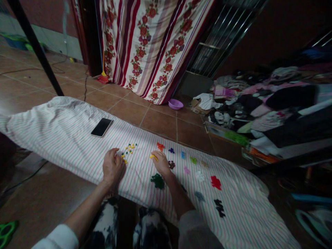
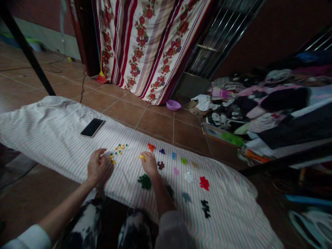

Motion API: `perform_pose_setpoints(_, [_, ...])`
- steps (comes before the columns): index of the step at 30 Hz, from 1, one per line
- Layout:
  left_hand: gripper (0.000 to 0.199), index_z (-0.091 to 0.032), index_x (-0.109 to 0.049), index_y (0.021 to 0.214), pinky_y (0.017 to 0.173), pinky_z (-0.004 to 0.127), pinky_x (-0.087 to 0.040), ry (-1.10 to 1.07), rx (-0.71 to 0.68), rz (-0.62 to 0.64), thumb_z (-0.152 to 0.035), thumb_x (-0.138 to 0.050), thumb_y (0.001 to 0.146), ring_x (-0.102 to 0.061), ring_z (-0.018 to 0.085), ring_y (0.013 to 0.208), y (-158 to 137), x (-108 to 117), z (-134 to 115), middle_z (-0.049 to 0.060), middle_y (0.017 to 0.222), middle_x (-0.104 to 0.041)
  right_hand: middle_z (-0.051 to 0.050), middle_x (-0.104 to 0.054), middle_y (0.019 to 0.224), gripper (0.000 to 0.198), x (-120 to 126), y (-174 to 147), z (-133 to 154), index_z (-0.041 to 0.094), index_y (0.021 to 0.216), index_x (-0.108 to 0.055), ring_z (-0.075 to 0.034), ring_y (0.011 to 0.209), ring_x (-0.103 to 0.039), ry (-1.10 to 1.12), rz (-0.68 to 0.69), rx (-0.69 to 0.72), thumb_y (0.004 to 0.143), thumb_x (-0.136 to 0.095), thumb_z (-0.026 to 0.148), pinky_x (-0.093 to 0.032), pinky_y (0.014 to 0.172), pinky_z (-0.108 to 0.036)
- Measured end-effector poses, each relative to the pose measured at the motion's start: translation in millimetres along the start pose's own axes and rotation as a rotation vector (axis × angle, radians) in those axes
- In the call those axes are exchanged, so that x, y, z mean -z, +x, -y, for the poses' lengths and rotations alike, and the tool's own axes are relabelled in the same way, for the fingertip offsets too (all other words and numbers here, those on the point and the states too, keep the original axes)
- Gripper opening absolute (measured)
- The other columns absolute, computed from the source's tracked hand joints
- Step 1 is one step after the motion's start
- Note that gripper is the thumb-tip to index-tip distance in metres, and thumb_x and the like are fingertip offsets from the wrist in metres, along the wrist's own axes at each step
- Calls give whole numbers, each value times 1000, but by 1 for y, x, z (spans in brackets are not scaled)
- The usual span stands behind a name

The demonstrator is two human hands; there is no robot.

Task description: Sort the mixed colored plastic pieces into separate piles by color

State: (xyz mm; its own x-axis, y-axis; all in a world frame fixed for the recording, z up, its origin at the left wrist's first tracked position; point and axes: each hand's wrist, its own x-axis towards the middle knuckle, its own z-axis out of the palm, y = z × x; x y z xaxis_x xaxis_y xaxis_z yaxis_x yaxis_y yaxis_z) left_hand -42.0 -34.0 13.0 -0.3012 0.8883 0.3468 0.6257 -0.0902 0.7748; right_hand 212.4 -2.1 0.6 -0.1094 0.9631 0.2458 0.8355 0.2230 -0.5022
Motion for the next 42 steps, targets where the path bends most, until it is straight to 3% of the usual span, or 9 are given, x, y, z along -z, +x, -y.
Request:
perform_pose_setpoints(4, [34,-19,-56,116,82,30,-54,-166,-14,474,-20,-46,84,-64,12,83,-30,-37,-58,10,126,-51,-9,-70,112,42,-3,-2,-6,15,105,-70,-21,108,-62,92,-68,-78,74,-44,4,-44,102,-37])
perform_pose_setpoints(9, [47,-14,-46,126,87,33,-50,65,69,619,-22,-59,81,-63,20,100,-40,-75,-90,16,128,-47,-8,-70,106,53,-4,-18,-15,18,106,-70,-21,104,-63,113,-186,-184,67,-39,-2,-47,100,-37])
perform_pose_setpoints(14, [36,-15,-47,120,86,33,-49,124,-48,605,-16,-52,85,-63,20,98,-33,-88,-83,15,124,-49,-13,-68,106,48,-6,-28,-17,15,110,-69,-23,100,-64,60,-237,-264,72,-42,2,-49,96,-38])
perform_pose_setpoints(20, [18,-18,-55,100,79,30,-50,111,-192,588,-16,-41,90,-61,16,87,-27,-103,-73,8,105,-54,-13,-69,102,38,-3,-22,-4,14,106,-69,-22,98,-65,164,-144,-170,81,-41,7,-52,92,-35])
perform_pose_setpoints(27, [21,-17,-57,93,82,31,-50,70,-165,598,-16,-36,91,-59,17,86,-15,-105,-74,7,94,-55,-12,-71,103,37,11,-12,-7,16,107,-68,-22,100,-65,127,-109,-163,84,-41,8,-52,91,-36])
perform_pose_setpoints(35, [36,-18,-52,115,88,32,-50,68,-248,708,-16,-55,80,-59,18,97,-14,-103,-72,7,111,-52,-11,-68,98,37,7,-8,-9,16,99,-69,-21,97,-63,109,-48,-64,85,-36,6,-51,92,-35])
perform_pose_setpoints(42, [19,-19,-57,100,86,30,-50,71,-227,654,-17,-41,89,-59,15,90,-13,-107,-71,6,101,-54,-11,-68,99,38,10,-8,-6,15,104,-68,-20,97,-62,134,-49,-32,86,-36,8,-50,92,-36])
